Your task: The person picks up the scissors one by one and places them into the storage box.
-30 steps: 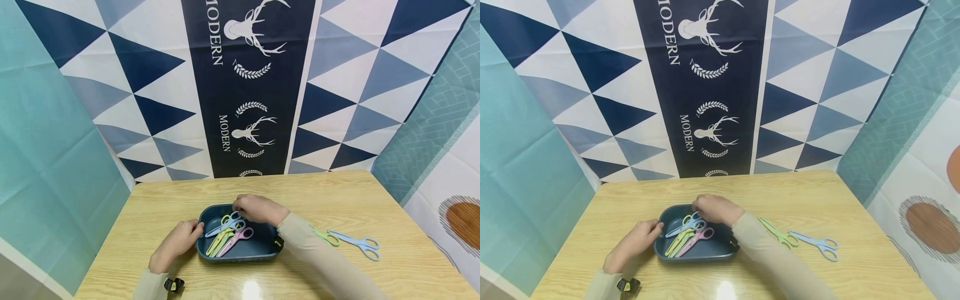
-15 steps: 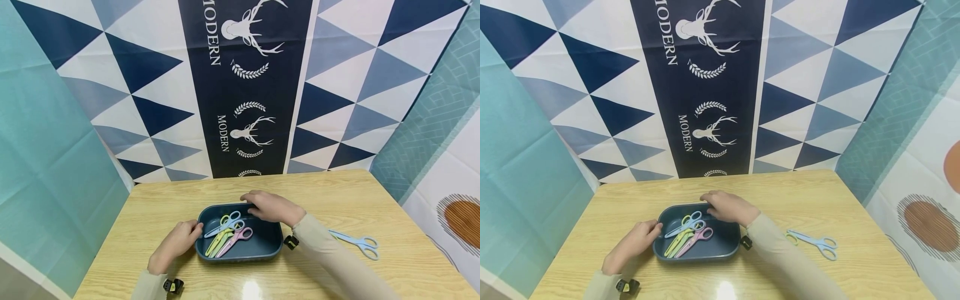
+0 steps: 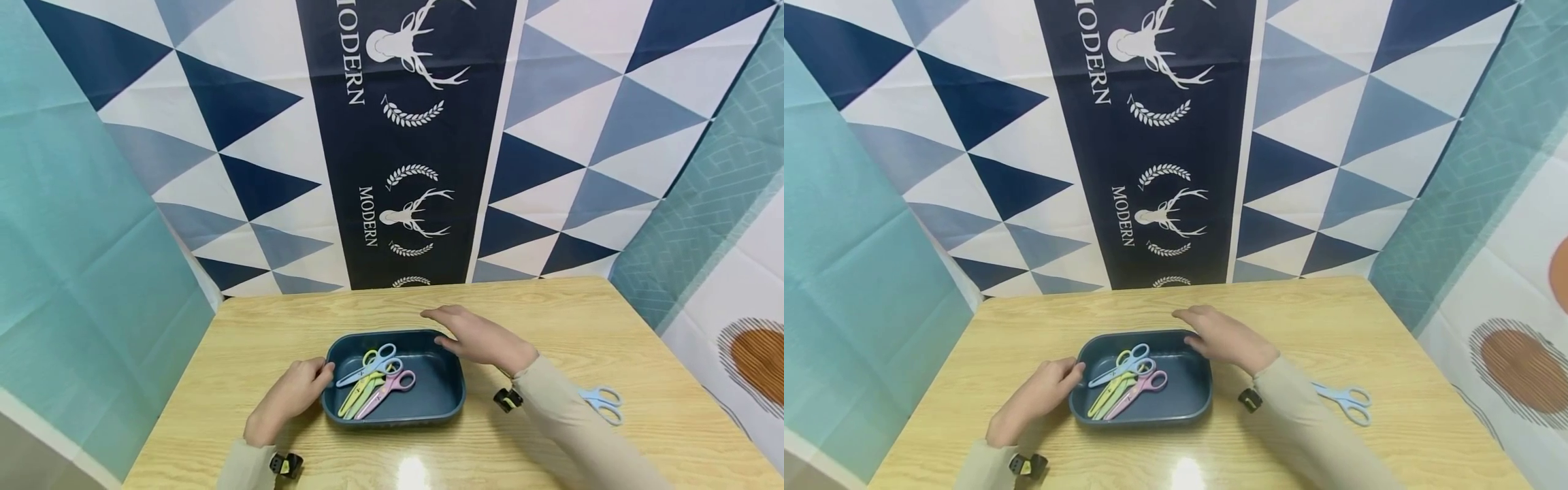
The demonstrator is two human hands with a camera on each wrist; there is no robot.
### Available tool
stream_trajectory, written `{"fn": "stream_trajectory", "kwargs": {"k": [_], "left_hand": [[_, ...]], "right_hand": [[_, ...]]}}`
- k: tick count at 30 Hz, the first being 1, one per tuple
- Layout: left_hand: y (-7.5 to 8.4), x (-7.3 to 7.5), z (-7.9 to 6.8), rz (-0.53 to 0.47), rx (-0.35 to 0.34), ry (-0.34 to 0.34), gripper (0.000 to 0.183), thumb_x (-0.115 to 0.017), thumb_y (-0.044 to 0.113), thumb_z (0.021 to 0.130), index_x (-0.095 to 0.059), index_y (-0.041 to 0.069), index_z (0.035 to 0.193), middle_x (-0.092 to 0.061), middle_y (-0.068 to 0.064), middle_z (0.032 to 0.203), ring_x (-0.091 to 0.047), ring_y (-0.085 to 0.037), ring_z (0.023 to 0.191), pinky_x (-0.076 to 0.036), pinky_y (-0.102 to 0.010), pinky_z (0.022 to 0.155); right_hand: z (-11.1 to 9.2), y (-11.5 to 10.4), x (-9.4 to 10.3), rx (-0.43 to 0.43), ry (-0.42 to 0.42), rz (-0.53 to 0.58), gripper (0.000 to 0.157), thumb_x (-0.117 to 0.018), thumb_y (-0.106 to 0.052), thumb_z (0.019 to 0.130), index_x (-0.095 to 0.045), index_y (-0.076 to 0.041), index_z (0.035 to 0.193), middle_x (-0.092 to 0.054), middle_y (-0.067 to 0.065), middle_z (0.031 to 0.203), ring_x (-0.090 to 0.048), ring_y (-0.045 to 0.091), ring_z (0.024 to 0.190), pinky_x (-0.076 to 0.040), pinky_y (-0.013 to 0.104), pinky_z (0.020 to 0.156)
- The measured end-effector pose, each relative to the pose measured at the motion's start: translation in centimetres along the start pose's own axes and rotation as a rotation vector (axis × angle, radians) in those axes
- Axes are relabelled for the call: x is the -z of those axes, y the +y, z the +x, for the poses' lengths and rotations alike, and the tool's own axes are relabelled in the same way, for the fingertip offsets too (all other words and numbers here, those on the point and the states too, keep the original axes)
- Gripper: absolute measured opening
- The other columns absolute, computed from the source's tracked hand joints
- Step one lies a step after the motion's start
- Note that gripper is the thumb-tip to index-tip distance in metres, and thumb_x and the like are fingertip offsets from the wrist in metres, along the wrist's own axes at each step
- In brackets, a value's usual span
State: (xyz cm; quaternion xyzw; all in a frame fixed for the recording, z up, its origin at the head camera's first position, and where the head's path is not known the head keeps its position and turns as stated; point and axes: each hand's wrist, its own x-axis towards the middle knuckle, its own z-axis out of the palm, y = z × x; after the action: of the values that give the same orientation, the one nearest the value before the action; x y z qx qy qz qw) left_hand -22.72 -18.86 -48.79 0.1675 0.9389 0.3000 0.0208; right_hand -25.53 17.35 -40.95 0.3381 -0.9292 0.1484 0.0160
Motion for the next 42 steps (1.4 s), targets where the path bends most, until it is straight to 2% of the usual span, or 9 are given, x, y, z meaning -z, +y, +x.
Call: {"fn": "stream_trajectory", "kwargs": {"k": [9,22,29,42], "left_hand": [[-0.2,0.0,-0.1,-0.006,0.015,-0.001,0.037,-0.051,0.021,0.108,-0.05,0.015,0.071,-0.042,0.006,0.06,-0.039,-0.005,0.05,-0.034,-0.021,0.051],[-0.1,-0.1,-0.1,-0.021,0.029,-0.003,0.036,-0.051,0.022,0.107,-0.051,0.015,0.072,-0.042,0.007,0.06,-0.039,-0.005,0.051,-0.033,-0.021,0.051],[0.0,-0.1,0.1,-0.021,0.008,-0.007,0.037,-0.051,0.023,0.108,-0.051,0.015,0.072,-0.043,0.006,0.06,-0.039,-0.005,0.05,-0.034,-0.021,0.051],[0.0,-0.1,0.1,-0.014,0.009,-0.002,0.037,-0.051,0.023,0.108,-0.051,0.015,0.071,-0.044,0.006,0.06,-0.04,-0.006,0.05,-0.035,-0.022,0.051]], "right_hand": [[-1.8,1.4,0.3,-0.056,0.014,0.007,0.05,-0.069,-0.015,0.099,-0.054,-0.003,0.145,-0.06,0.02,0.141,-0.058,0.038,0.13,-0.05,0.052,0.104],[-4.5,3.5,0.3,-0.047,0.064,0.018,0.047,-0.067,-0.007,0.098,-0.054,0.003,0.142,-0.061,0.025,0.138,-0.059,0.043,0.127,-0.05,0.055,0.102],[-6.3,4.4,0.3,-0.112,0.072,0.024,0.047,-0.068,-0.012,0.099,-0.055,0.002,0.142,-0.061,0.024,0.138,-0.059,0.043,0.127,-0.051,0.055,0.101],[-8.8,5.4,0.2,-0.174,0.109,0.074,0.048,-0.067,-0.016,0.1,-0.054,0.0,0.144,-0.06,0.023,0.14,-0.059,0.043,0.128,-0.05,0.057,0.1]]}}
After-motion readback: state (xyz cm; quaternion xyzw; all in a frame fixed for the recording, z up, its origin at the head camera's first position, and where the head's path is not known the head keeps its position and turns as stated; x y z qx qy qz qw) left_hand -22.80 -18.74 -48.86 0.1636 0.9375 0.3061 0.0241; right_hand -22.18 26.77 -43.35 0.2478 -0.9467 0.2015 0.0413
